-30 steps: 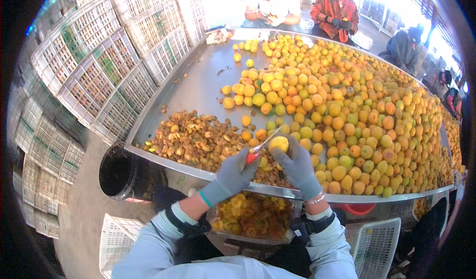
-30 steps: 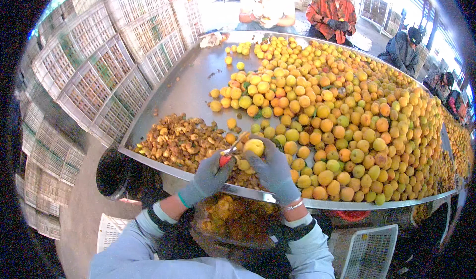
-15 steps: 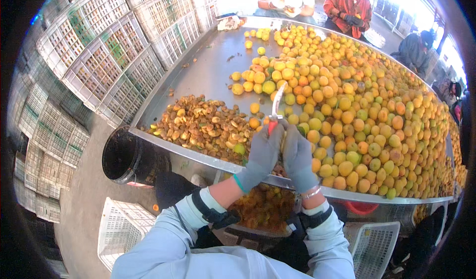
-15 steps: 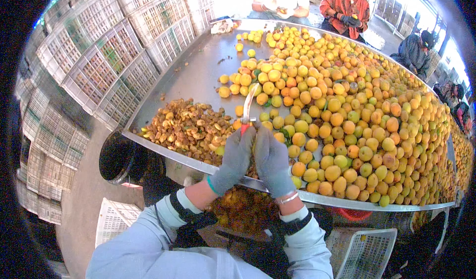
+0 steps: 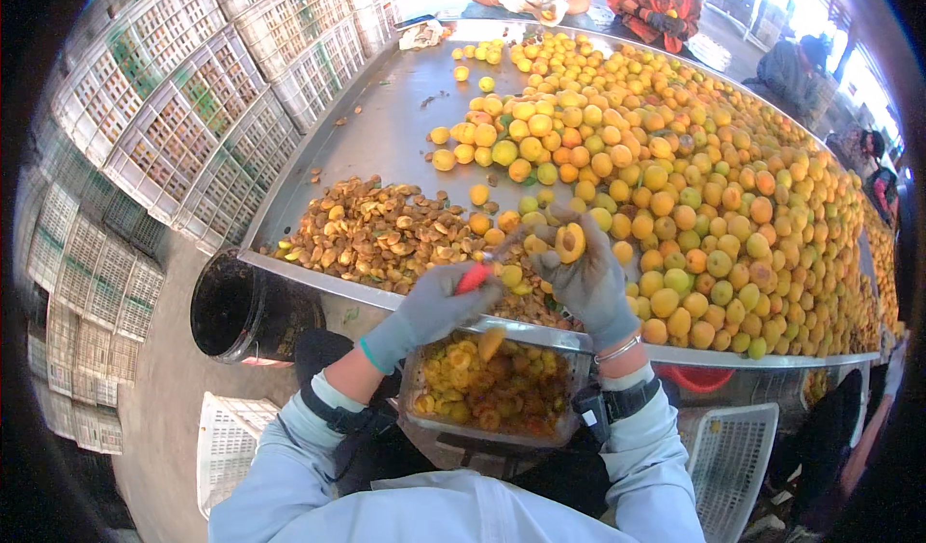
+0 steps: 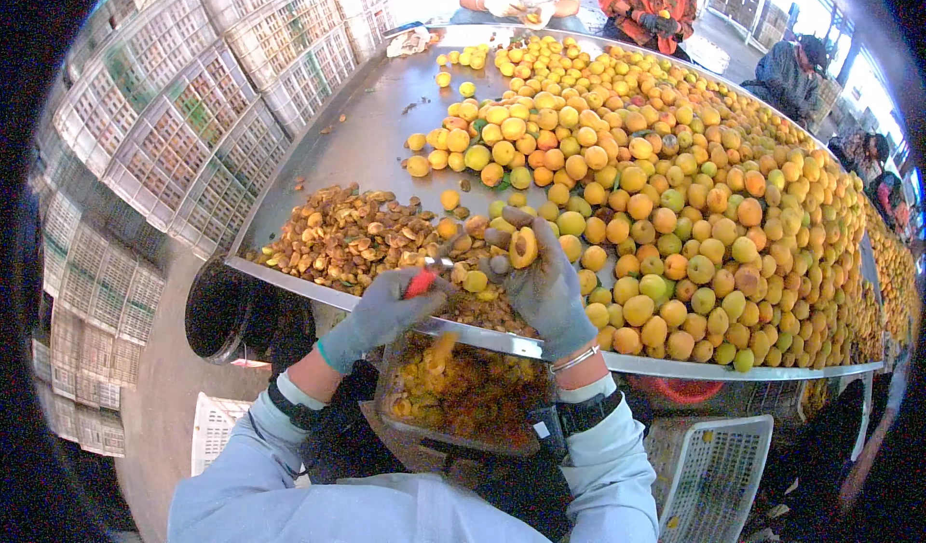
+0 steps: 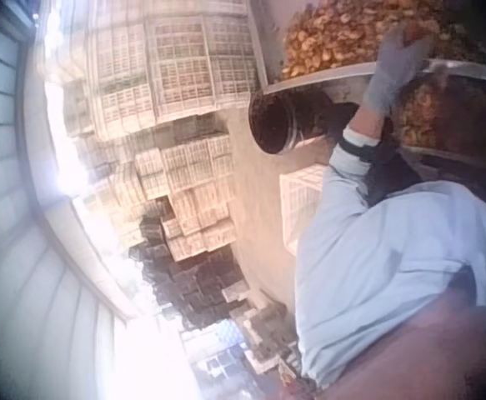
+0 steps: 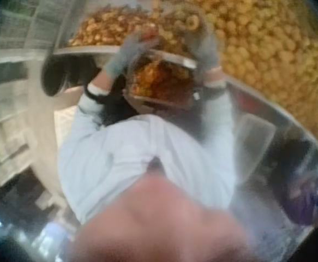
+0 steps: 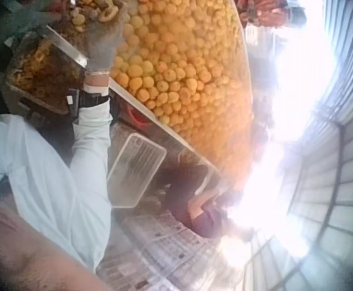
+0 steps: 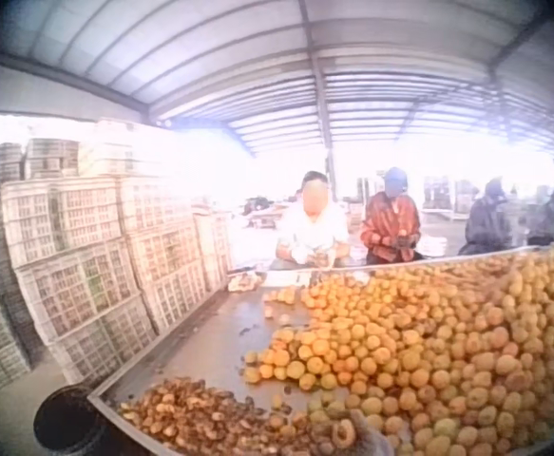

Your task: Pitting apricots using a small paring knife at a large sorting table in an industrial shed.

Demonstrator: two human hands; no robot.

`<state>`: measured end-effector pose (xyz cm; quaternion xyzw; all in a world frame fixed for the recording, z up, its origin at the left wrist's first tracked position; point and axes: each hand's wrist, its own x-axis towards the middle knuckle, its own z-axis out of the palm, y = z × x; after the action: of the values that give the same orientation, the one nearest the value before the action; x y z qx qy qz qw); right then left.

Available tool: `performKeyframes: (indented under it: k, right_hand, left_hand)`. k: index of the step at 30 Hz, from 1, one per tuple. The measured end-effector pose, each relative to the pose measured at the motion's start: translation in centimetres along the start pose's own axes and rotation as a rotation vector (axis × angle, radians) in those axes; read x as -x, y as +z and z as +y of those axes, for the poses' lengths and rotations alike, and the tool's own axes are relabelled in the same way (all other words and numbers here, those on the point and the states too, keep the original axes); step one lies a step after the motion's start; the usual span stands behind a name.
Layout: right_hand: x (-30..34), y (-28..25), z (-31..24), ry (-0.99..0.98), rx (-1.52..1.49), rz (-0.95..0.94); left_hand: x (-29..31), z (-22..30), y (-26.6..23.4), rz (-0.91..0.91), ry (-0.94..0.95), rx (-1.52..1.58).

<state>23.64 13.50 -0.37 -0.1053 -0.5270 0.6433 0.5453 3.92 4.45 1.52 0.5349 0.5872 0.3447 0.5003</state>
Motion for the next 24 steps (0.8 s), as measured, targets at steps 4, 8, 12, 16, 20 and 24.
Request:
performKeyframes:
  k: [4, 8, 12, 16, 20, 24]
  right_hand:
    - [-0.5, 0.7, 0.2, 0.42, -0.665, 0.113]
    - [-0.3, 0.0, 1.0, 0.525, -0.629, 0.009]
    - [0.4, -0.7, 1.8, 0.504, -0.218, -0.058]
    - [0.6, -0.5, 2.2, 0.581, -0.564, -0.137]
    - [0.4, 0.2, 2.4, 0.7, -0.209, 0.248]
    - [0.4, 1.4, 2.5, 0.161, 0.494, 0.016]
  left_hand:
    - [0.7, 2.1, -0.9, 0.261, 0.387, 0.159]
    - [1.0, 4.2, -0.7, 0.165, 0.502, 0.279]
    - [0.1, 4.8, 0.2, 0.17, 0.646, 0.233]
    - [-0.4, 4.3, 0.3, 0.113, 0.668, 0.078]
    - [-0.6, 3.8, 0.0, 0.066, 0.7, 0.031]
    - [-0.8, 3.2, 0.1, 0.036, 0.74, -0.068]
